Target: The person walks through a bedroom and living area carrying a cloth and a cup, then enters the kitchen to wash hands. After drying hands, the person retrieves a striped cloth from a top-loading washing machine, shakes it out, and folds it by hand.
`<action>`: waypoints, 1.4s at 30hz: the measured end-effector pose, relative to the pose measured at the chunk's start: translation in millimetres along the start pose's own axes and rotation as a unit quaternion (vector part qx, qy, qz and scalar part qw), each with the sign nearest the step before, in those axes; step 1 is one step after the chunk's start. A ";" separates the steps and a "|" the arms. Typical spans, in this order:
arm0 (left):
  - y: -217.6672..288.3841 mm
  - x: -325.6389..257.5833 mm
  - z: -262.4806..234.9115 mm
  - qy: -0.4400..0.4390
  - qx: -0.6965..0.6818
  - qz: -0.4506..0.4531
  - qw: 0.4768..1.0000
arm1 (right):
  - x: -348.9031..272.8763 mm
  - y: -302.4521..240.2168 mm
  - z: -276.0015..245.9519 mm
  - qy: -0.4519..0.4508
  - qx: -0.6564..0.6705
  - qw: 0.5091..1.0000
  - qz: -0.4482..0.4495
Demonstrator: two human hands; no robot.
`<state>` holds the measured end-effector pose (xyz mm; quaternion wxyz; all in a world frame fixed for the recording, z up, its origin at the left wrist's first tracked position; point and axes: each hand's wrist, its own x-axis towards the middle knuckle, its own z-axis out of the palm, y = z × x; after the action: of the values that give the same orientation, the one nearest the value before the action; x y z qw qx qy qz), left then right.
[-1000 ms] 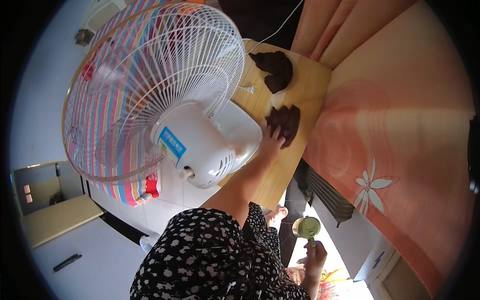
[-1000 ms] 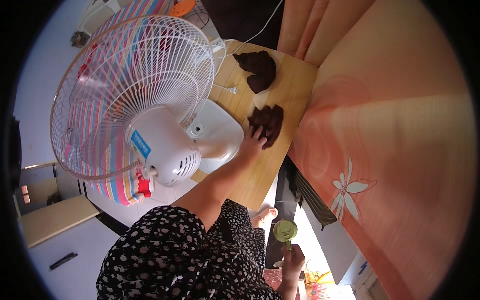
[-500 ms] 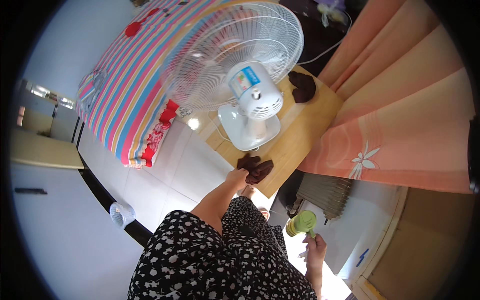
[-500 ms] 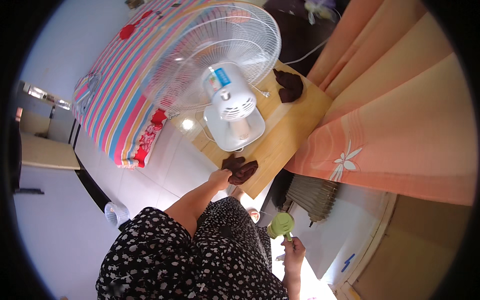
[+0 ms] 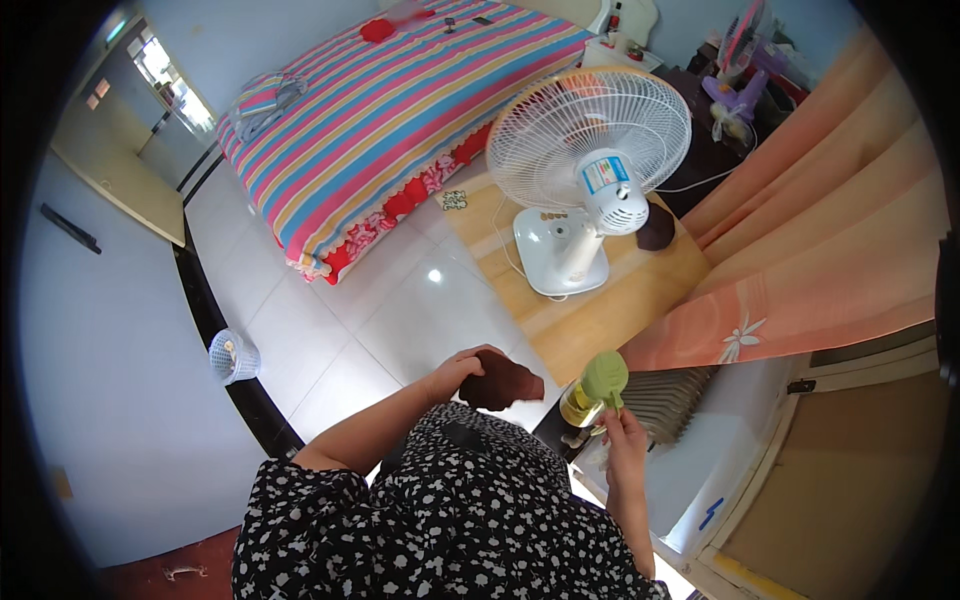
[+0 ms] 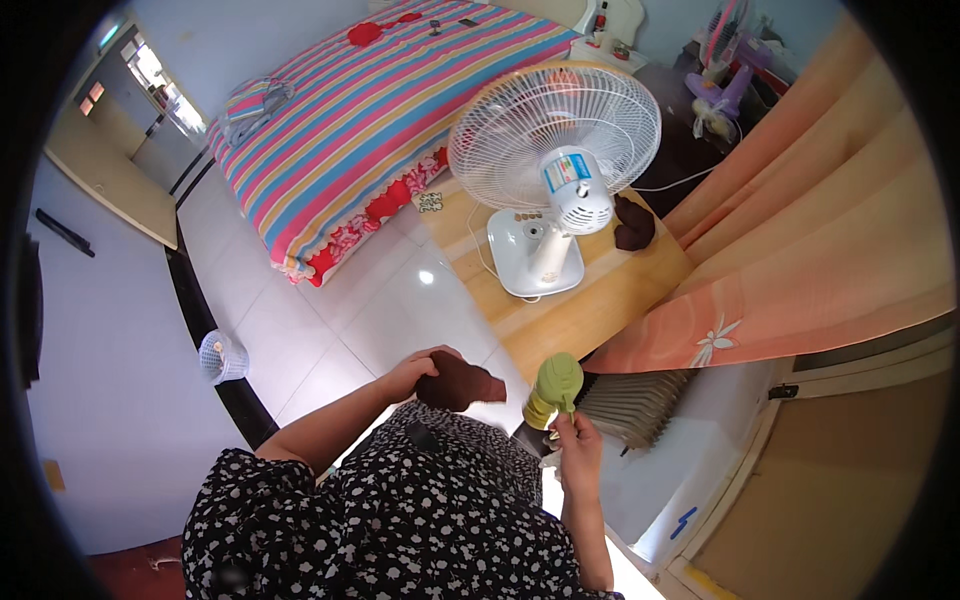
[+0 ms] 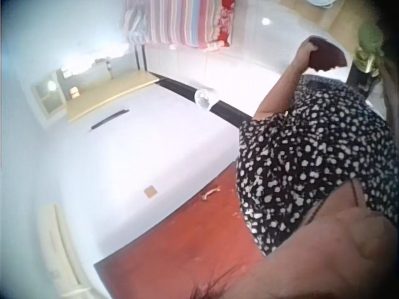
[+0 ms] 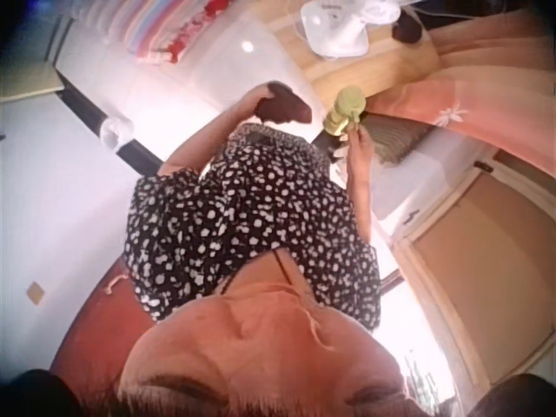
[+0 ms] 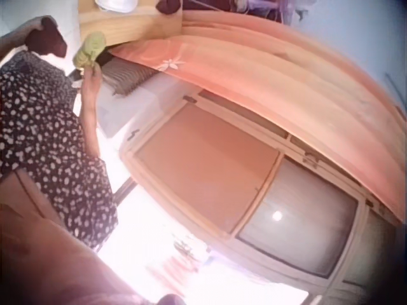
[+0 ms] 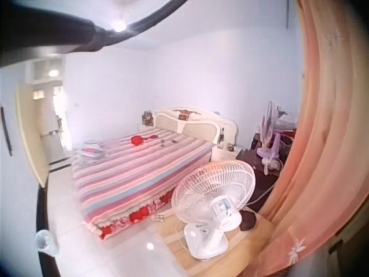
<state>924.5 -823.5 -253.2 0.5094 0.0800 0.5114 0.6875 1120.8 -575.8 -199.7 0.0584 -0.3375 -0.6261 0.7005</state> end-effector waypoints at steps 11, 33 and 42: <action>51.0 -96.0 -14.9 -0.002 0.092 0.062 0.994 | -14.9 -19.1 199.4 -0.140 -0.074 0.983 -0.095; 209.8 -343.4 -337.3 0.149 -0.339 0.144 0.918 | -9.9 -115.3 673.0 -0.331 -0.245 0.809 -0.421; 307.4 -291.5 -425.7 0.267 -0.158 0.130 0.942 | 117.7 -131.8 757.6 -0.465 -0.139 0.810 -0.328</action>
<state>602.2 -1303.2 -89.9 0.2666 -0.1227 0.4983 0.8158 572.2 -1123.5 -134.8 -0.0612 0.2494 -0.7427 0.6184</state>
